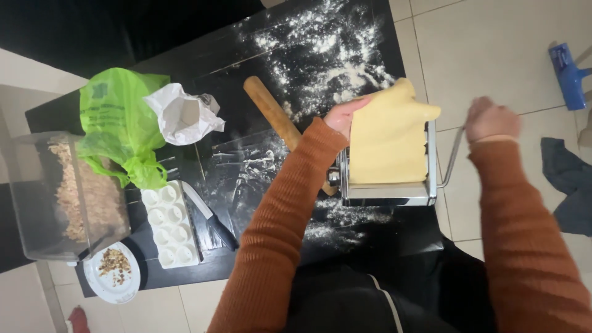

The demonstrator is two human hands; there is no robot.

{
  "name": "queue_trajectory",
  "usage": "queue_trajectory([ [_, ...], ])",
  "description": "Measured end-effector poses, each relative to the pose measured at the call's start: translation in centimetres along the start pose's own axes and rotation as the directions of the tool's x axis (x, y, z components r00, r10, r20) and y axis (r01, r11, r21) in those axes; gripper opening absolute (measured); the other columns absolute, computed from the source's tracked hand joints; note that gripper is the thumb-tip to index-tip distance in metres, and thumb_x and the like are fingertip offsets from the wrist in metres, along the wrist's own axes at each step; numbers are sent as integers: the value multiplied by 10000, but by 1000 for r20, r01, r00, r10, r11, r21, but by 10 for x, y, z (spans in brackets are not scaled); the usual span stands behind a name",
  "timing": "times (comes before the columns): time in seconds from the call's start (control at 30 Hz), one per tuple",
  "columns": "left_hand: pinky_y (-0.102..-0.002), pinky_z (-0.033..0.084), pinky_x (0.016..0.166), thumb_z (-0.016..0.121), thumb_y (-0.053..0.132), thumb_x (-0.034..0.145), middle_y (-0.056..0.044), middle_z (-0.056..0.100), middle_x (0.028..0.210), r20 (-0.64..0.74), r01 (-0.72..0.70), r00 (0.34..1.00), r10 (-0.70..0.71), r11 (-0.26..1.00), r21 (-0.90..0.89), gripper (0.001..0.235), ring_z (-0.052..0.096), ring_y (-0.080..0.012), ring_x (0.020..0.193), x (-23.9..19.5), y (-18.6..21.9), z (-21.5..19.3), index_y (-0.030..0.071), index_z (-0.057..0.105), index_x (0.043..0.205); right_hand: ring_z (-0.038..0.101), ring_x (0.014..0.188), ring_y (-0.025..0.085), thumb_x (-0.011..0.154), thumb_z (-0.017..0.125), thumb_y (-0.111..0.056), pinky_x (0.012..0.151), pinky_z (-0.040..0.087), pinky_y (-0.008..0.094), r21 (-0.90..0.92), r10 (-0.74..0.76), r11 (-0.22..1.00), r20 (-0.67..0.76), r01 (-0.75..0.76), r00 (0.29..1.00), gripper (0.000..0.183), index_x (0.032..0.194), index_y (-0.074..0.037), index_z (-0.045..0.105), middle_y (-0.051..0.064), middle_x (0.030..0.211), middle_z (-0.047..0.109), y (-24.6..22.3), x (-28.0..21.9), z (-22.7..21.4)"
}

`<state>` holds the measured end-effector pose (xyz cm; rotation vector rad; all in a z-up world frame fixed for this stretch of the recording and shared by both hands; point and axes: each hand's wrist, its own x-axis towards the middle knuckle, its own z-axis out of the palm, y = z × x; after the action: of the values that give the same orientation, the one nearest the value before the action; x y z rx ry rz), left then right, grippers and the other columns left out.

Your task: Flattening pasta dough using a manual pasta machine.

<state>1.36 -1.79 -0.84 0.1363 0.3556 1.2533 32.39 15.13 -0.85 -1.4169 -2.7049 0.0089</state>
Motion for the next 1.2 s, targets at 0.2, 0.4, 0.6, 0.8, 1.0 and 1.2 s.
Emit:
queue_trajectory([
  [0.2, -438, 487, 1130, 460, 307, 1135, -157, 585, 1457, 39, -16, 999, 17, 999, -29, 515, 596, -275, 1316, 3, 2, -5, 14, 435, 1557, 690, 691, 422, 1131, 453, -317, 666, 530, 538, 1, 42, 999, 297, -44, 954, 360, 953, -74, 650, 211, 755, 703, -8, -70, 44],
  [0.4, -416, 499, 1101, 480, 344, 1145, -140, 627, 1403, 21, -3, 1000, 5, 997, -71, 480, 620, -259, 1271, 16, 7, -24, 13, 519, 1491, 668, 612, 396, 1089, 472, -347, 603, 532, 522, 29, -43, 999, 323, 35, 946, 307, 950, -111, 610, 165, 649, 675, -1, -133, 48],
  [0.6, -429, 517, 1057, 503, 363, 1086, -125, 646, 1346, -121, 37, 992, -35, 999, 6, 467, 637, -258, 1223, 17, 8, -4, 50, 542, 1429, 625, 518, 346, 1069, 521, -344, 541, 509, 467, 98, -164, 985, 258, 143, 952, 315, 868, -117, 602, 123, 560, 614, 3, -187, 40],
  [0.8, -431, 511, 1071, 495, 388, 1110, -124, 637, 1369, -79, 41, 996, -41, 999, -11, 471, 628, -260, 1244, 17, 9, -1, 52, 541, 1438, 571, 464, 312, 1037, 537, -267, 495, 464, 458, 218, -173, 967, 182, 132, 968, 286, 816, -102, 612, 112, 514, 550, 8, -256, -7],
  [1.0, -434, 502, 1075, 487, 427, 1089, -149, 629, 1374, -127, 78, 989, -71, 996, 45, 527, 620, -272, 1255, 19, 7, 7, 43, 535, 1447, 525, 455, 327, 1047, 514, -225, 485, 423, 446, 283, -118, 953, 10, 110, 993, 354, 724, -95, 581, 127, 540, 495, 3, -243, -124],
  [1.2, -440, 483, 1128, 506, 416, 1098, -138, 602, 1444, -2, 93, 996, -94, 996, -14, 540, 590, -277, 1324, 9, 9, 11, 48, 501, 1494, 519, 489, 295, 1202, 446, -277, 553, 428, 394, 101, 45, 994, -41, -41, 998, 512, 727, -101, 527, 93, 529, 477, 25, -205, -130],
])
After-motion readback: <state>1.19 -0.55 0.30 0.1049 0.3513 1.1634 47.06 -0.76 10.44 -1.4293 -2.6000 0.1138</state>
